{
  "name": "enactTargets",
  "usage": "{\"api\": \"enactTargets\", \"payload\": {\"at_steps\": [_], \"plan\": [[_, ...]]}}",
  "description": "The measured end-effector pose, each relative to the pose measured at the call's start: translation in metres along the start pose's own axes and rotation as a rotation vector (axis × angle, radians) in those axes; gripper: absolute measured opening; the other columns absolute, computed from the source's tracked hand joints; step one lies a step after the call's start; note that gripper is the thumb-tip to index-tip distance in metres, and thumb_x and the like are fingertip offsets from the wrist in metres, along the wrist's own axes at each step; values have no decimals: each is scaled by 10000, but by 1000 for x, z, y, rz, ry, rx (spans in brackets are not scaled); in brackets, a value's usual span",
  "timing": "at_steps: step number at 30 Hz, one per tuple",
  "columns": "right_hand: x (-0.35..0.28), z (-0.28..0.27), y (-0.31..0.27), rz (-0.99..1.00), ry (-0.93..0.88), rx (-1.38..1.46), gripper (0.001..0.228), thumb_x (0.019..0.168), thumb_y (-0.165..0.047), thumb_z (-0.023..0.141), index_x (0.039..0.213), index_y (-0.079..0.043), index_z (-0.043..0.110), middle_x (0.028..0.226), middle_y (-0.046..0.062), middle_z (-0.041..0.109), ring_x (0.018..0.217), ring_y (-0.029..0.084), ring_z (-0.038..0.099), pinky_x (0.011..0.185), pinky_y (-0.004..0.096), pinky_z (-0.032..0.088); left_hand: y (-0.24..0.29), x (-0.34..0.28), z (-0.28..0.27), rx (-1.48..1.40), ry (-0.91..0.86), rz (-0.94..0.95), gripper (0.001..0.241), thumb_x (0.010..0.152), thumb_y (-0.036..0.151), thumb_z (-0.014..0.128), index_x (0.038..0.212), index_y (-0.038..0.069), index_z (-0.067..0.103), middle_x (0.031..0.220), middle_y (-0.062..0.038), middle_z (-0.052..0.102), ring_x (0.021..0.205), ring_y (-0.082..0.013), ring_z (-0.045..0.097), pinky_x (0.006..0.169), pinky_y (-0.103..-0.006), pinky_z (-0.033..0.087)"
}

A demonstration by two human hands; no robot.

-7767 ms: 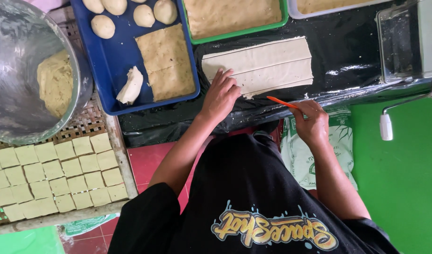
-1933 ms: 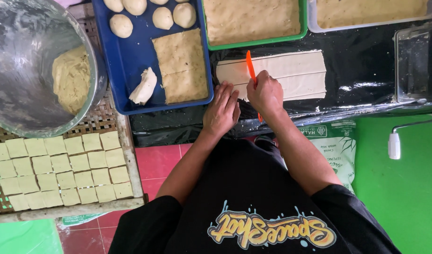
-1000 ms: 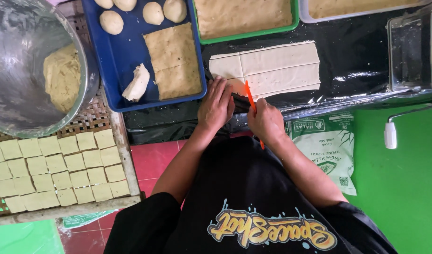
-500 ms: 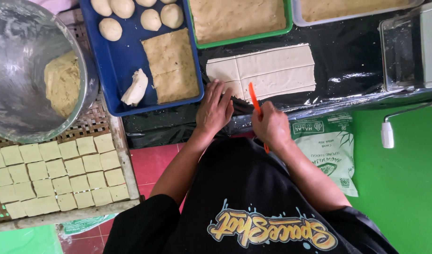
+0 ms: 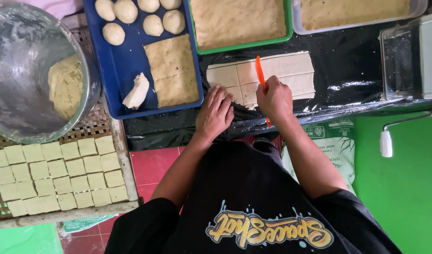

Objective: Cutting a sheet of dough into smaller squares and processing them on a kitchen workbench.

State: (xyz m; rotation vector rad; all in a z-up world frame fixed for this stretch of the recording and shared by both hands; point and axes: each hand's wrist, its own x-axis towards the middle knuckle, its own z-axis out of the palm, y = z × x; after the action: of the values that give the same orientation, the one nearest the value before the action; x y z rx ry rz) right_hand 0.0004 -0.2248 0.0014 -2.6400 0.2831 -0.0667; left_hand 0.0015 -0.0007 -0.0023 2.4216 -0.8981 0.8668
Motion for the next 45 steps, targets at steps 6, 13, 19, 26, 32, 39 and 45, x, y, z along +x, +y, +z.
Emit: {"api": "enactTargets", "payload": {"at_steps": [6, 13, 19, 26, 32, 39, 45], "plan": [[11, 2, 5, -41, 50, 4, 211, 905, -280, 666, 815, -114, 572, 675, 123, 666, 699, 428, 718, 622, 527, 553, -1, 0, 0, 7, -11, -4, 331, 910, 220, 615, 1181, 47, 694, 1258, -217, 636, 1250, -394, 612, 1101, -506, 471], [16, 1, 4, -50, 46, 41, 207, 906, -260, 667, 812, -100, 574, 665, 127, 660, 685, 432, 713, 599, 524, 551, 1, 2, -3, 18, -5, -13, 316, 917, 224, 609, 1166, 51, 701, 1258, -208, 645, 1251, -383, 617, 1102, -498, 476], [18, 3, 6, -35, 28, 32, 207, 909, -261, 664, 811, -100, 577, 670, 128, 659, 691, 432, 715, 603, 529, 553, 1, 3, -2, 8, 2, -14, 313, 918, 218, 609, 1162, 44, 701, 1250, -217, 647, 1234, -388, 626, 1093, -501, 484], [18, 0, 5, -16, -2, 22, 222, 919, -275, 647, 821, -90, 572, 685, 137, 660, 713, 448, 712, 623, 545, 553, 1, 3, -4, 9, -1, -17, 304, 934, 222, 595, 1157, 46, 703, 1250, -215, 652, 1235, -384, 630, 1084, -498, 491], [7, 0, 8, -6, -45, 23, 232, 929, -279, 621, 820, -82, 565, 699, 157, 660, 729, 465, 713, 636, 551, 554, 1, 4, -3, 3, 3, -21, 305, 923, 207, 601, 1165, 49, 701, 1252, -214, 649, 1231, -387, 630, 1083, -503, 490], [-26, -7, 9, 26, -68, 18, 246, 931, -299, 619, 818, -86, 568, 695, 174, 661, 726, 475, 712, 642, 567, 549, 2, 4, -3, 28, 3, -12, 304, 927, 223, 598, 1162, 58, 697, 1251, -202, 650, 1228, -375, 633, 1077, -494, 496], [-61, -24, 7, 12, -91, 62, 231, 936, -254, 622, 831, -51, 591, 690, 220, 665, 729, 504, 701, 634, 583, 543, 0, 1, 0, 25, -5, 1, 304, 906, 216, 626, 1155, 57, 700, 1249, -205, 651, 1225, -378, 636, 1077, -496, 496]]}}
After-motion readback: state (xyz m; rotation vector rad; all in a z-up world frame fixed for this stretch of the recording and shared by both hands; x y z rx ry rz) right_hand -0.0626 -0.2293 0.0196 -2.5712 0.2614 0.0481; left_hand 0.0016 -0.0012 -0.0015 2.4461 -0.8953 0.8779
